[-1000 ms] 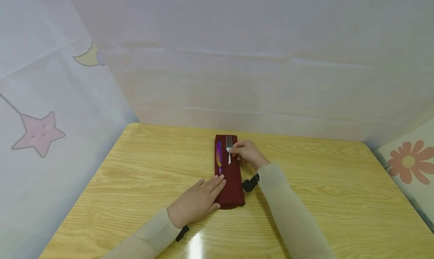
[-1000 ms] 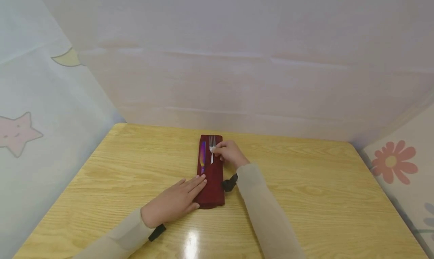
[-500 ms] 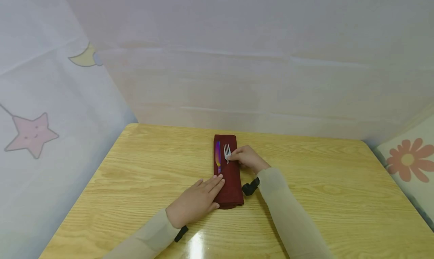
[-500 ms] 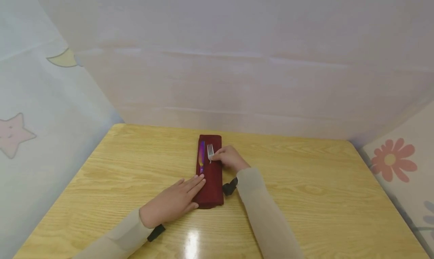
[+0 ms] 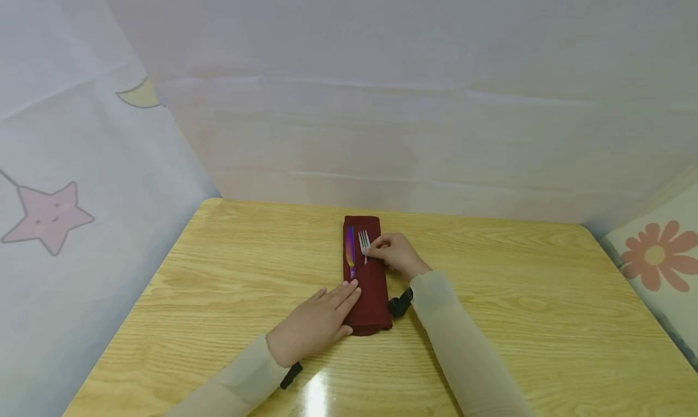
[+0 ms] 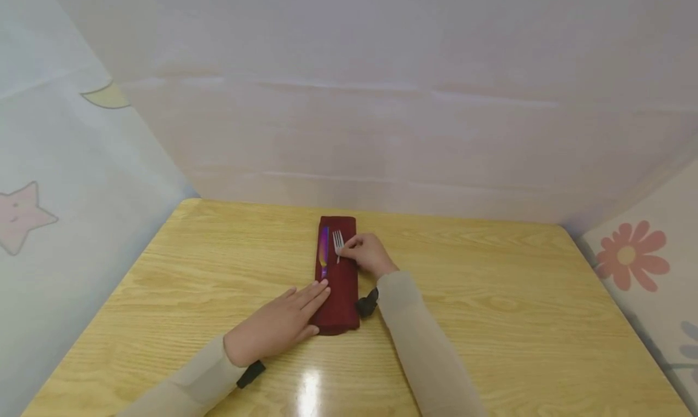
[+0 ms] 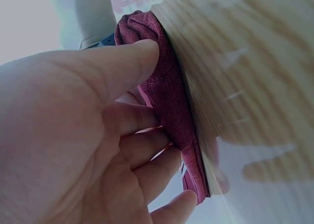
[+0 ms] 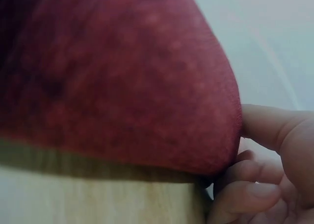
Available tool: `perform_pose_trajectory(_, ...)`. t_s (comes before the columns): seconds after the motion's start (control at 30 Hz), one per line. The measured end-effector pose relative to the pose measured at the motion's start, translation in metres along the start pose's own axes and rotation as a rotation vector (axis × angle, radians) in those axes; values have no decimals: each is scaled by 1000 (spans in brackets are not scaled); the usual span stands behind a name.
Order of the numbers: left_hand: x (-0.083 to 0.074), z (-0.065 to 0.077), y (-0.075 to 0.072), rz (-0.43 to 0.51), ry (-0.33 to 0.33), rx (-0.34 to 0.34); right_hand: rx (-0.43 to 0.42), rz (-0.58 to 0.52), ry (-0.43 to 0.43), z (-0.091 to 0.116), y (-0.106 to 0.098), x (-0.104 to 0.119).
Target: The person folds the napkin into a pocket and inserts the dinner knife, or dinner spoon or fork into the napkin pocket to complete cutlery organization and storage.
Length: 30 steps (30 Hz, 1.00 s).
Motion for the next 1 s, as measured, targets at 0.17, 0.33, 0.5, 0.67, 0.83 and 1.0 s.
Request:
perform_pose_trajectory(0.17, -1, -1, 0, 0, 2, 5, -34, -35, 13, 2, -3, -3)
perform_pose_trajectory(0.33, -2, 0, 0, 24, 5, 14, -3, -127, -6, 1, -4, -10)
perform_pose_trajectory(0.5, 1, 1, 0, 37, 0, 12, 55, -157, -53, 1, -4, -12)
perform_pose_trajectory(0.67, 4, 3, -1, 46, 2, 2, 115, -72, -102, 8, -9, -8)
perform_pose_trajectory(0.83, 9, 4, 2, 79, 21, 21, 122, 147, -190, 25, -25, -6)
perform_pose_trajectory(1.0, 22, 2, -5, 101, 72, -18, 40, 452, -303, 39, -60, -11)
Point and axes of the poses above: each hand's wrist, its own z-axis away from the middle knuckle, its own y-axis out of the palm, x = y × z, the point moved 8 cm from there along -z, towards the middle knuckle, and after that the axes turned 10 degrees about z, right-handed, at the moved point
